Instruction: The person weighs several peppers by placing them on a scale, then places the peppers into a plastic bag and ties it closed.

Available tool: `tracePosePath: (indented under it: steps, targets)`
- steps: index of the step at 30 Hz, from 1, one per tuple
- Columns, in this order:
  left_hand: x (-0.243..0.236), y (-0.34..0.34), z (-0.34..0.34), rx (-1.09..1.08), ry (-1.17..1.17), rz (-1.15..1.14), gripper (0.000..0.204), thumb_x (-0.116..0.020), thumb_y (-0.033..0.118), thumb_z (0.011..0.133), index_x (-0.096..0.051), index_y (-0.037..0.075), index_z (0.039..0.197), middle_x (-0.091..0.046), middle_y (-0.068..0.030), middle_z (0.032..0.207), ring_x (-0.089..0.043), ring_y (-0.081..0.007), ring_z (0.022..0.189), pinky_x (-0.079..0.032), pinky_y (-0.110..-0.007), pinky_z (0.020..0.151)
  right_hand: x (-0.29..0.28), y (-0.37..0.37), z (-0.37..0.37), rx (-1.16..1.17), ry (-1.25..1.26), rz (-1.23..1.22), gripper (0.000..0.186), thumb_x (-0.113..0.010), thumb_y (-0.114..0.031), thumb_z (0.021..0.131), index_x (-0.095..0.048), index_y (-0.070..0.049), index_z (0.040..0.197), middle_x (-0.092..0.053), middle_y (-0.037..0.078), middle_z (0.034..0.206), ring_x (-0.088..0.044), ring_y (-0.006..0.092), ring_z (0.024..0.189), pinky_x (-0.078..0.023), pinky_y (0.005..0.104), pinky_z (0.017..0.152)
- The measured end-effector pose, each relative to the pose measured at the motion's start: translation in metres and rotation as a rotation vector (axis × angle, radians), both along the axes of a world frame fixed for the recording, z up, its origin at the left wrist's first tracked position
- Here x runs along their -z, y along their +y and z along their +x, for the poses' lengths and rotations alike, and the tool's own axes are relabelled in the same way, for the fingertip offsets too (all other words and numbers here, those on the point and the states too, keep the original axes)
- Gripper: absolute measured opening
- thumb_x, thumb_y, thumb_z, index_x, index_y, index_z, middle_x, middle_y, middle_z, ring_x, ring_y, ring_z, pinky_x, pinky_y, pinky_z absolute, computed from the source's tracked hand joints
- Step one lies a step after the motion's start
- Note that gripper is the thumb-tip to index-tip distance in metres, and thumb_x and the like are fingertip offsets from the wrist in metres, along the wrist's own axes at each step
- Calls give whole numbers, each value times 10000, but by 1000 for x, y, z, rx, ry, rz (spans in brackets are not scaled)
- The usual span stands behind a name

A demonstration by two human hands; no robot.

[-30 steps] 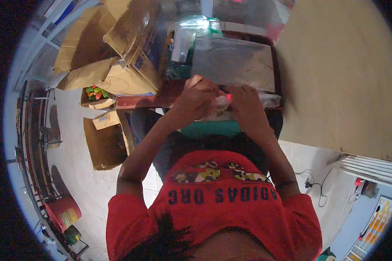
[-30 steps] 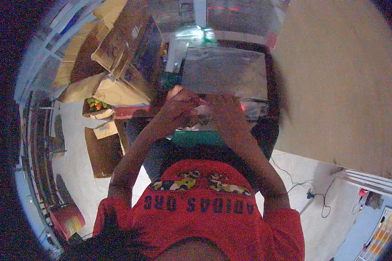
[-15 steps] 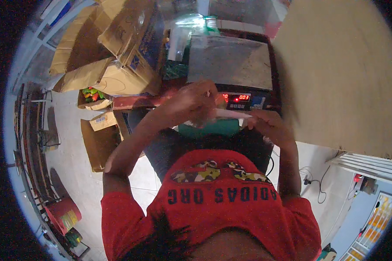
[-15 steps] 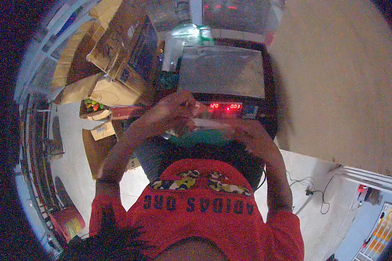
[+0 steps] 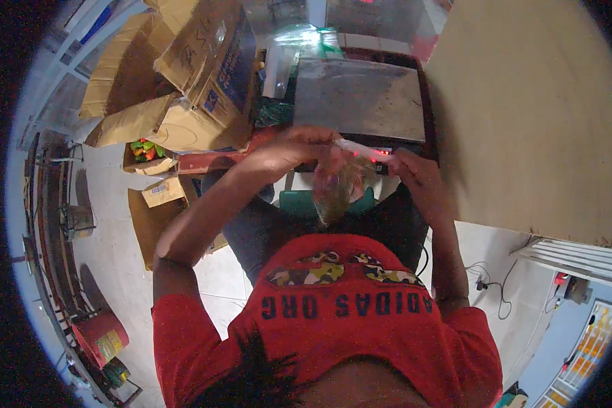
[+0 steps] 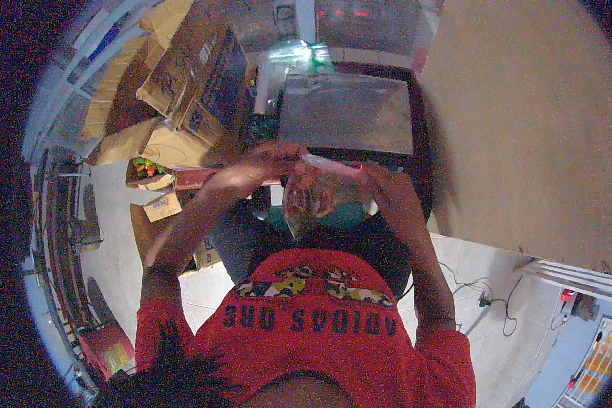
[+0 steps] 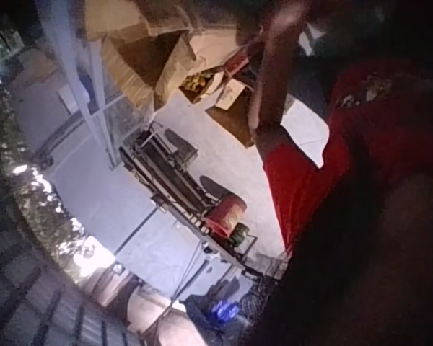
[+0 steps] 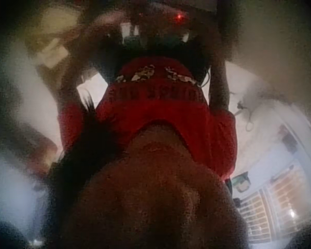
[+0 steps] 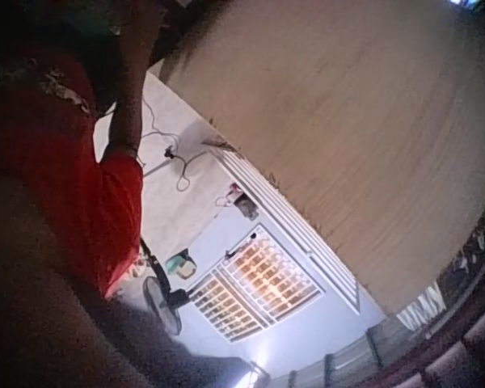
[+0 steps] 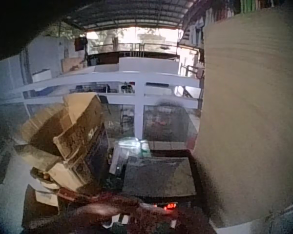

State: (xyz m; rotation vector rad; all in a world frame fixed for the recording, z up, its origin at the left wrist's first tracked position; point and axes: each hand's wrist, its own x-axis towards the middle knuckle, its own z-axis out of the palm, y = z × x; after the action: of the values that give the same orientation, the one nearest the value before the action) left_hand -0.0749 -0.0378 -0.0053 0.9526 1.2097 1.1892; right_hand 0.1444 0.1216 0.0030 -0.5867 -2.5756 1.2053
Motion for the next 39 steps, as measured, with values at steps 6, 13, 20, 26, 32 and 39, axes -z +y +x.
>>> tracePosePath:
  steps: [6,13,20,26,32,39]
  targets:
    - [-4,3,4,5,-87,-48,298,-585,305,890,-621,33,1007,-595,-1,735,-525,-76,589,-388,-222,545,7,0,1,21,27,122,228,-482,-213,951,-536,1,891,-581,104,736,-544,176,686,-429,300,665]
    - [5,3,8,-23,-64,-109,300,-548,332,912,-619,51,988,-593,6,731,-516,-70,587,-386,-233,504,22,10,1,54,22,153,226,-493,-207,946,-537,10,901,-600,132,755,-558,219,688,-439,316,668]
    - [-44,4,22,43,-17,-50,367,-567,398,896,-627,37,922,-672,-52,839,-625,-128,690,-490,-277,590,-6,6,-7,88,-2,135,159,-510,-136,918,-556,14,942,-624,161,792,-627,265,761,-464,350,703]
    - [-20,12,21,74,888,100,263,-695,251,810,-654,24,937,-674,-92,821,-630,-135,668,-481,-281,538,-3,22,-9,56,95,293,139,-513,-89,899,-573,1,986,-640,159,830,-642,264,796,-474,356,726]
    - [-13,8,13,-88,614,159,254,-695,121,772,-647,-7,986,-670,-102,934,-631,-132,683,-477,-266,545,-10,28,-5,-4,83,133,139,-535,-70,872,-573,10,979,-604,118,788,-592,179,720,-449,311,674]
    - [-21,7,5,-170,397,163,242,-669,80,802,-640,-17,1022,-650,-125,1021,-637,-151,751,-503,-283,629,-25,25,4,-117,99,-354,167,-553,-158,901,-584,4,874,-503,-4,680,-482,100,623,-394,261,564]
